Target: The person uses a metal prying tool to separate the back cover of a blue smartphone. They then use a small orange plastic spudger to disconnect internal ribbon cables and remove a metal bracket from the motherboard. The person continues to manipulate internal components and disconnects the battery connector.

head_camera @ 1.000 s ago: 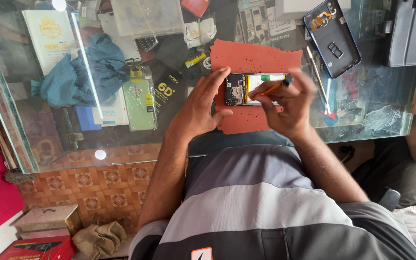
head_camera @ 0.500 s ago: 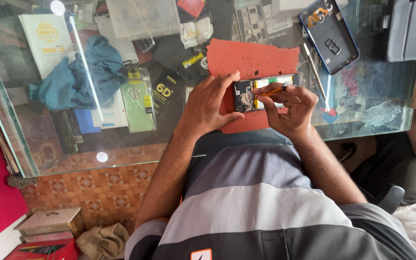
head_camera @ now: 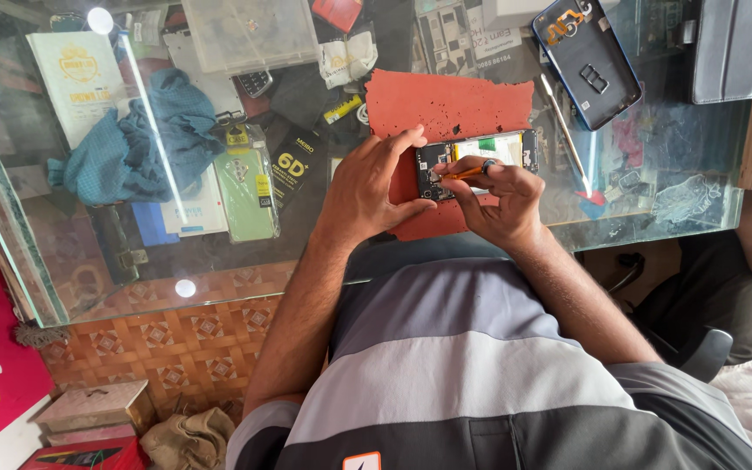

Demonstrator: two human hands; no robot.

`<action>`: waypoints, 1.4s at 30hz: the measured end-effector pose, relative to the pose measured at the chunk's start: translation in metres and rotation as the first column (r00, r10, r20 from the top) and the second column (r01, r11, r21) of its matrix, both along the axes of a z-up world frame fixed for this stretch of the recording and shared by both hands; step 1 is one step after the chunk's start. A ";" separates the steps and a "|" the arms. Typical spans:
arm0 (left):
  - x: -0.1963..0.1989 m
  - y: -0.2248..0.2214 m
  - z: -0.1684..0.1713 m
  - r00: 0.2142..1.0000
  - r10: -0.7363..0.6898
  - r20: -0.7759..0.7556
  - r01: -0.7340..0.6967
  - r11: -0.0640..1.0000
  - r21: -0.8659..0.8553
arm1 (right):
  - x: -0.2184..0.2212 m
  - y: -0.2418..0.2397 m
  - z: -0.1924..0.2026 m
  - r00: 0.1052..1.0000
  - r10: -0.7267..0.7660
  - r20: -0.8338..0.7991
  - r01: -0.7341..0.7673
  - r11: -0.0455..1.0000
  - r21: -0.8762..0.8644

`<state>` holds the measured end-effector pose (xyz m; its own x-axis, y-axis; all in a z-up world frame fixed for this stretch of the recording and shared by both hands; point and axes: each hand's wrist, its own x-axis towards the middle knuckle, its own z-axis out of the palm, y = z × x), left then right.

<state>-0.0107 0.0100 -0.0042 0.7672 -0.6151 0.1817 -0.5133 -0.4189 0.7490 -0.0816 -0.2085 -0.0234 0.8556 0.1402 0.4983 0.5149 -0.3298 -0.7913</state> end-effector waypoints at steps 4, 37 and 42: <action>-0.002 0.000 -0.003 1.000 -0.003 0.030 0.004 0.999 -0.035 | 0.007 0.006 0.027 0.994 0.109 0.024 -0.107 0.991 -0.086; 0.002 -0.001 -0.002 0.997 -0.001 0.071 0.004 0.999 -0.045 | 0.023 0.012 0.037 0.963 0.270 -0.011 -0.267 0.944 -0.195; 0.001 0.001 -0.002 1.000 -0.001 0.024 0.002 0.998 -0.057 | 0.014 0.010 0.040 0.953 0.303 0.010 -0.274 0.873 -0.403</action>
